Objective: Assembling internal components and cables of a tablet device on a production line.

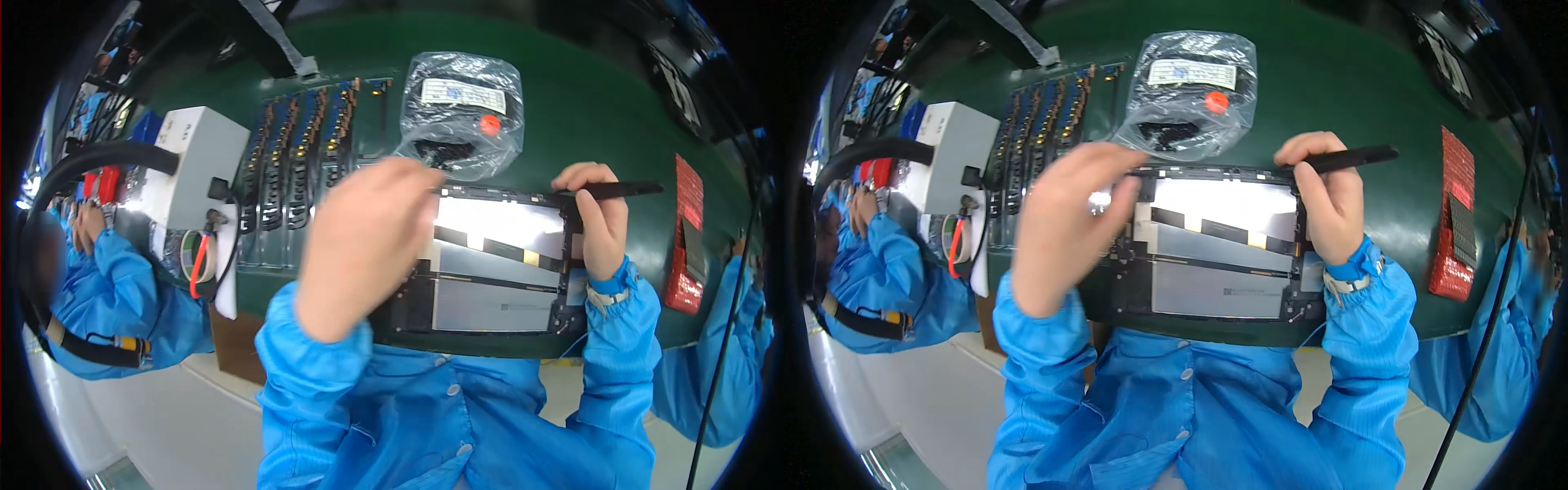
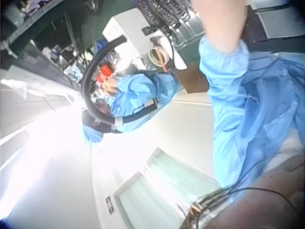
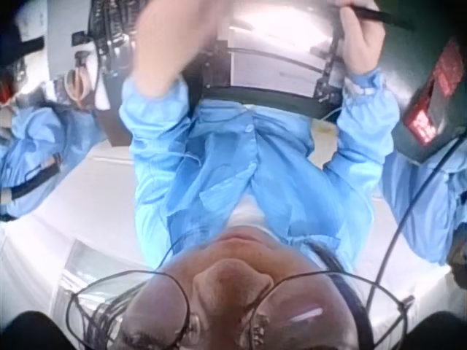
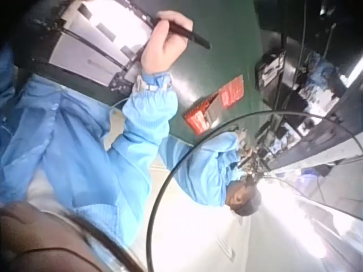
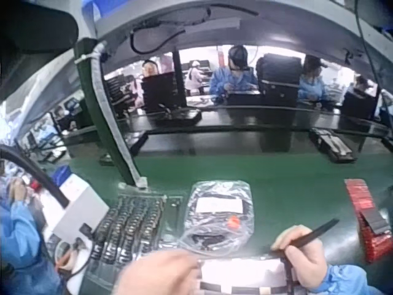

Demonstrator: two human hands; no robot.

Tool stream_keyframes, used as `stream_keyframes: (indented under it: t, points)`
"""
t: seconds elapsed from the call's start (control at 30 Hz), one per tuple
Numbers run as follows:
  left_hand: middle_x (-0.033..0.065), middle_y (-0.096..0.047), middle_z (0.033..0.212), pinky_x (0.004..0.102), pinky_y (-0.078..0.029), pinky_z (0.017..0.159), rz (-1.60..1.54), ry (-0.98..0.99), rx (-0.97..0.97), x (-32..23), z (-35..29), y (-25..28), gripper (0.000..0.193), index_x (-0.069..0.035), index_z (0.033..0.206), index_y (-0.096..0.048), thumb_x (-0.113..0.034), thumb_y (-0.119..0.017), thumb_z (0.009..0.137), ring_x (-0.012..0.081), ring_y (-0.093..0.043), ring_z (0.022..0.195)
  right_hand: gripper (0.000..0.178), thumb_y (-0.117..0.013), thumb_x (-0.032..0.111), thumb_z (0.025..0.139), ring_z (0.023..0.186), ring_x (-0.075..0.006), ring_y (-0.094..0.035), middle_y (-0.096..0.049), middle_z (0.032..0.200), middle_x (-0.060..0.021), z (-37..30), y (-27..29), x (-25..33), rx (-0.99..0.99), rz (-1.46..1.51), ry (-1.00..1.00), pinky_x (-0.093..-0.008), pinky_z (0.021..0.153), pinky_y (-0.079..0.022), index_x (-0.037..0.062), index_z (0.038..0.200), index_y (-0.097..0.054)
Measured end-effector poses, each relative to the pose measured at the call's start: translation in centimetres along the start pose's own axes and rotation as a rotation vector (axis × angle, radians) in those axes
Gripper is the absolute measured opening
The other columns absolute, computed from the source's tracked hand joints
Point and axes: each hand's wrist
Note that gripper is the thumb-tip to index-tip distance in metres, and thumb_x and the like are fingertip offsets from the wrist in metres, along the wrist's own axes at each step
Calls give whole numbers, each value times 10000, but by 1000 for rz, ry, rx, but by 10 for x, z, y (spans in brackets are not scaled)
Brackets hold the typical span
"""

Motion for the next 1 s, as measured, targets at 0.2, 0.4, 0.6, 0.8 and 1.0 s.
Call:
stream_keyframes:
  t: [0.2, 0.4, 0.6, 0.8, 1.0]
  points:
    - [111, -600, 853, 368, -474, 675, 219, -4, -49, 77, 49, 38, 134, -48, 881, -616, -115, -573, 773, 299, -584, 792, 106, -407, -31, 788, 679, -73, -405, -457, 760, -12, -2, -2, 8, -27, -146, -23, -208, 620, -337, 21, 826, -492]
    - [70, -594, 885, 376, -473, 740, 669, -53, 79, 122, 96, -20, 141, -101, 885, -643, -162, -599, 766, 271, -569, 860, 87, -443, -17, 812, 588, -22, -378, -447, 676, 36, -2, -2, 8, -74, -235, 20, -175, 518, -305, 18, 832, -519]
    - [34, -588, 895, 350, -469, 740, 779, -49, 55, 121, 100, -27, 132, -128, 852, -673, -170, -627, 735, 237, -558, 874, 84, -476, 0, 800, 574, -32, -432, -509, 671, 5, -2, 1, 11, -83, -253, 19, -181, 513, -335, 23, 841, -545]
    - [22, -589, 901, 379, -434, 771, 742, 13, 35, 123, 94, -30, 141, -159, 847, -687, -221, -633, 733, 226, -552, 888, 84, -484, 15, 806, 534, -34, -422, -503, 627, 10, -1, 4, 11, -64, -275, 26, -192, 491, -333, 24, 843, -559]
    - [41, -579, 857, 404, -413, 755, 705, -29, -66, 116, 85, -17, 135, -114, 784, -655, -228, -654, 712, 230, -554, 868, 188, -431, 26, 862, 549, -32, -390, -496, 653, 6, -6, 13, 26, -57, -88, 27, -183, 491, -317, 17, 961, -590]
Point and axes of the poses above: each hand's wrist, its own z-axis towards the middle knuckle, its own y-axis out of the back of the hand, x = y × z
